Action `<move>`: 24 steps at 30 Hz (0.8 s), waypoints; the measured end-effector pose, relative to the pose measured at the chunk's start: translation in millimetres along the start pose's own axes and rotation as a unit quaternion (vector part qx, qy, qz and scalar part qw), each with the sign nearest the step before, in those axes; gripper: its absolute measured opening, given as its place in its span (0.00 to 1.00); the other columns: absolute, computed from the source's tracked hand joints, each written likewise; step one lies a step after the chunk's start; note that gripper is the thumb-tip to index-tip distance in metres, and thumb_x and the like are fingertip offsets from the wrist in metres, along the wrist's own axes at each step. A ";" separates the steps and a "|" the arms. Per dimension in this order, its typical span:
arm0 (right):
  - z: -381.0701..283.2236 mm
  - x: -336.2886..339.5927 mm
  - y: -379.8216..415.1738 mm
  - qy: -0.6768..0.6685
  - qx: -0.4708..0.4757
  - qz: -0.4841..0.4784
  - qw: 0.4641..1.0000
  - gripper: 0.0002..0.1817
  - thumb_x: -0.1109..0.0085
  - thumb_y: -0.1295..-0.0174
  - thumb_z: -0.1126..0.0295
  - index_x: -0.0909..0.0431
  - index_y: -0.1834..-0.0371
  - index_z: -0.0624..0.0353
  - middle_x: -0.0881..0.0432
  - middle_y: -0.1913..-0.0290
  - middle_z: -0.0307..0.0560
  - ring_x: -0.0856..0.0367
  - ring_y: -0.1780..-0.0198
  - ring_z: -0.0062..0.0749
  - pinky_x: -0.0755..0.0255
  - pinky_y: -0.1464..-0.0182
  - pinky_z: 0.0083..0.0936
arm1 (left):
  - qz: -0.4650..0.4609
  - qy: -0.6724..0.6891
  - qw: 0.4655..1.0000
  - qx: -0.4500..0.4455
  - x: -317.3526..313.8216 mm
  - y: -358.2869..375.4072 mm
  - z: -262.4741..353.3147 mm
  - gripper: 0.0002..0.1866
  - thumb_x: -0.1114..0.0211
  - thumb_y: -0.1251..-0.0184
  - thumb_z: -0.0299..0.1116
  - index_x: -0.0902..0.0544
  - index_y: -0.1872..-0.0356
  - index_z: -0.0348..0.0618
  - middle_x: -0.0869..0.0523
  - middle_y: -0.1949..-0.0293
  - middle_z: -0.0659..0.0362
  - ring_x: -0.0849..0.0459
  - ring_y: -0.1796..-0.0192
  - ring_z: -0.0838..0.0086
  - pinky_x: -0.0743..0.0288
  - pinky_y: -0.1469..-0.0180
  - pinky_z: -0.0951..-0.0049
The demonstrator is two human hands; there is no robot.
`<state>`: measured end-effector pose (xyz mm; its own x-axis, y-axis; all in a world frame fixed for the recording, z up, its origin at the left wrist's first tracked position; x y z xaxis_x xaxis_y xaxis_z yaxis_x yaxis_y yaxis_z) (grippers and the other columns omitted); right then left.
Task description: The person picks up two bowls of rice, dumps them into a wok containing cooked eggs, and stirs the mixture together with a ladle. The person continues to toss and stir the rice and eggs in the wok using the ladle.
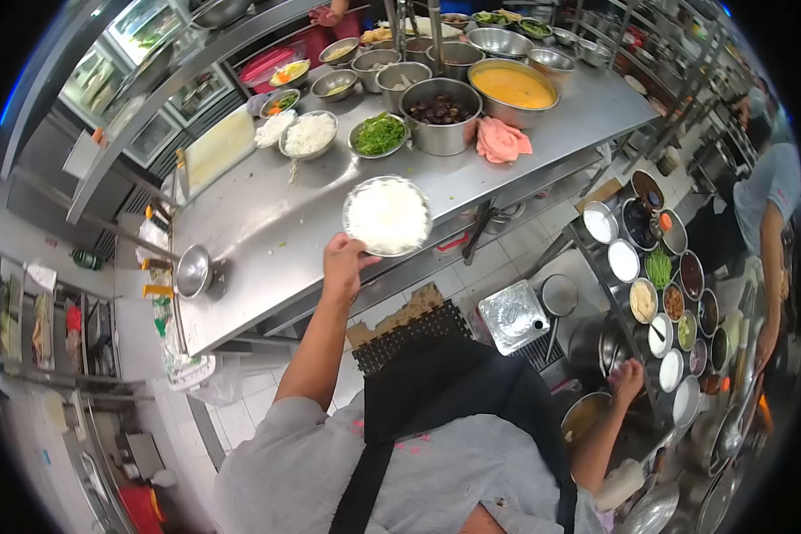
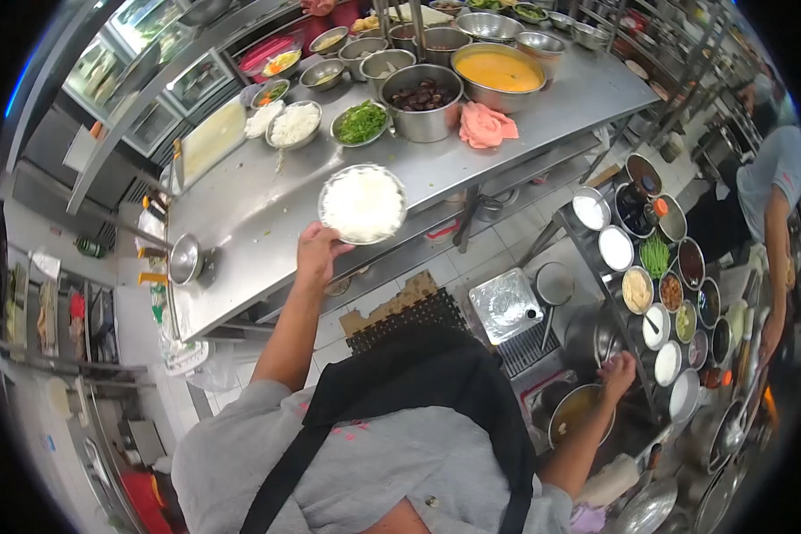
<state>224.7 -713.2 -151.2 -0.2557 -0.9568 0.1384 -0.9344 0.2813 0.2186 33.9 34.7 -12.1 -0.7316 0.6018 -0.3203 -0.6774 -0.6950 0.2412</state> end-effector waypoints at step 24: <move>320.3 94.0 609.3 0.487 -0.403 0.319 0.706 0.18 0.48 0.34 0.58 0.11 0.64 0.59 0.12 0.63 0.58 0.11 0.61 0.49 0.17 0.58 0.46 | -0.686 -0.344 0.603 0.218 -183.5 179.5 -197.9 0.17 0.40 0.20 0.40 0.18 0.43 0.36 0.12 0.57 0.58 0.13 0.56 0.75 0.18 0.55 0.74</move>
<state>-448.1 -655.3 -314.3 0.0976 -0.2229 0.9699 -0.1616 0.9581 0.2365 61.8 -278.3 -91.2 0.7825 0.6183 -0.0732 -0.5281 0.7214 0.4479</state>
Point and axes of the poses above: each hand's wrist, its own y-axis away from the middle knuckle, its own x-axis out of the back of the hand, z = x × y, the point moved 5 cm from there along -y, towards the middle knuckle
